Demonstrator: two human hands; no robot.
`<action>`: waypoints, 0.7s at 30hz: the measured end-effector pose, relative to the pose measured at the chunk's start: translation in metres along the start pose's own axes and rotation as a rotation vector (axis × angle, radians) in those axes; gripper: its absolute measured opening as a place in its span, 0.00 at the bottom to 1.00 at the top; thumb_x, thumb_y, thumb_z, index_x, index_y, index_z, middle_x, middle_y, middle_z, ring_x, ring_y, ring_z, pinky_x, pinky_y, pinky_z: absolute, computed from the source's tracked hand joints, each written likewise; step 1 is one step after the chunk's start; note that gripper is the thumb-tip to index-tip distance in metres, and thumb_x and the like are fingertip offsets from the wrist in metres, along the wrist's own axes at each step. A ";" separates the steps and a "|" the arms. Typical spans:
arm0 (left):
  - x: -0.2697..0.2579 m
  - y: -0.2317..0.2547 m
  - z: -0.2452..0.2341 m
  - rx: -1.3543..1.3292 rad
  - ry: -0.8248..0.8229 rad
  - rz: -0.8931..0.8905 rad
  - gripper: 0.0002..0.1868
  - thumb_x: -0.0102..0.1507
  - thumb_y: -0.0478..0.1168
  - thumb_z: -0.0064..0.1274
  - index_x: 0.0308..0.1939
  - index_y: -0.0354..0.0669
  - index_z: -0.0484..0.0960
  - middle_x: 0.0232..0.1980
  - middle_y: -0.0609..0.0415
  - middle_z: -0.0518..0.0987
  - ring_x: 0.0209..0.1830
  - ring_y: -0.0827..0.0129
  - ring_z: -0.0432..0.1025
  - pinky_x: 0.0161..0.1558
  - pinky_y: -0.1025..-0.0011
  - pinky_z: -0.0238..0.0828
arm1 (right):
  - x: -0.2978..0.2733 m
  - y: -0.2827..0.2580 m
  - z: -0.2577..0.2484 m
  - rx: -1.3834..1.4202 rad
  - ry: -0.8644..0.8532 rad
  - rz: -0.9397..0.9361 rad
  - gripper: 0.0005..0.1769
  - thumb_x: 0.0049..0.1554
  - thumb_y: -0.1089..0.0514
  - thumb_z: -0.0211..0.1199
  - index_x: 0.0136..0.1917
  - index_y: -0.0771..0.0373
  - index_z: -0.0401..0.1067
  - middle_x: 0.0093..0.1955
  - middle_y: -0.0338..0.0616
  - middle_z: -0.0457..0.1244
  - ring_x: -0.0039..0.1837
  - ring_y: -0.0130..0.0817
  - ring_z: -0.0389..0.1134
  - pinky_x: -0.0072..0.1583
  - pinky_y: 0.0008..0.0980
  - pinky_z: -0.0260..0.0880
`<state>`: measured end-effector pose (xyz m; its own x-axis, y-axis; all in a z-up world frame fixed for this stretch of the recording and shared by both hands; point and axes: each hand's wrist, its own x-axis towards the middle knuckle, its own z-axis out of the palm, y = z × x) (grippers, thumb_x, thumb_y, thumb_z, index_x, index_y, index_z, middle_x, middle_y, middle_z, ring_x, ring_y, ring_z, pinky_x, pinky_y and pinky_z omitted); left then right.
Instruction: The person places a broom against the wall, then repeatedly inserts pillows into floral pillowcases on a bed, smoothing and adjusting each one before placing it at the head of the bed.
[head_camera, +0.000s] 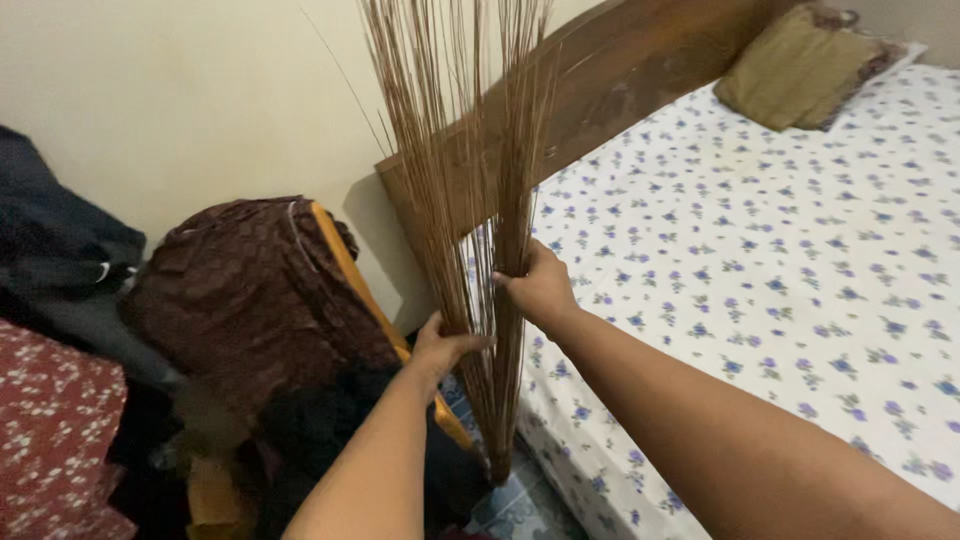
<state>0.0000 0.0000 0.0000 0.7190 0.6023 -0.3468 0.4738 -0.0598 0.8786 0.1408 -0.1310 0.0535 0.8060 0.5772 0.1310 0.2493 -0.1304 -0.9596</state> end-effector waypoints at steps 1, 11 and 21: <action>0.002 0.006 -0.019 0.009 0.065 -0.066 0.61 0.49 0.53 0.70 0.79 0.45 0.50 0.80 0.50 0.59 0.80 0.55 0.55 0.76 0.55 0.51 | 0.004 0.006 0.021 -0.033 -0.004 0.000 0.26 0.51 0.59 0.72 0.63 0.59 0.72 0.56 0.46 0.73 0.59 0.37 0.75 0.61 0.36 0.73; 0.117 0.027 -0.142 0.170 0.233 0.083 0.44 0.56 0.63 0.56 0.67 0.35 0.75 0.67 0.40 0.82 0.65 0.53 0.77 0.63 0.59 0.72 | 0.101 0.041 0.145 -0.225 -0.219 -0.040 0.27 0.49 0.54 0.72 0.62 0.55 0.71 0.54 0.47 0.72 0.56 0.42 0.74 0.59 0.40 0.72; 0.237 -0.051 -0.165 -0.159 0.201 -0.290 0.39 0.66 0.61 0.43 0.74 0.41 0.61 0.74 0.42 0.68 0.69 0.49 0.68 0.64 0.49 0.72 | 0.222 0.121 0.229 -0.514 -0.508 0.058 0.21 0.56 0.44 0.64 0.61 0.51 0.78 0.47 0.48 0.74 0.50 0.42 0.76 0.55 0.40 0.74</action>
<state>0.0621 0.2769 -0.0731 0.4451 0.7211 -0.5309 0.5469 0.2505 0.7988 0.2272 0.1662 -0.0907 0.5077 0.8448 -0.1688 0.5352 -0.4628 -0.7067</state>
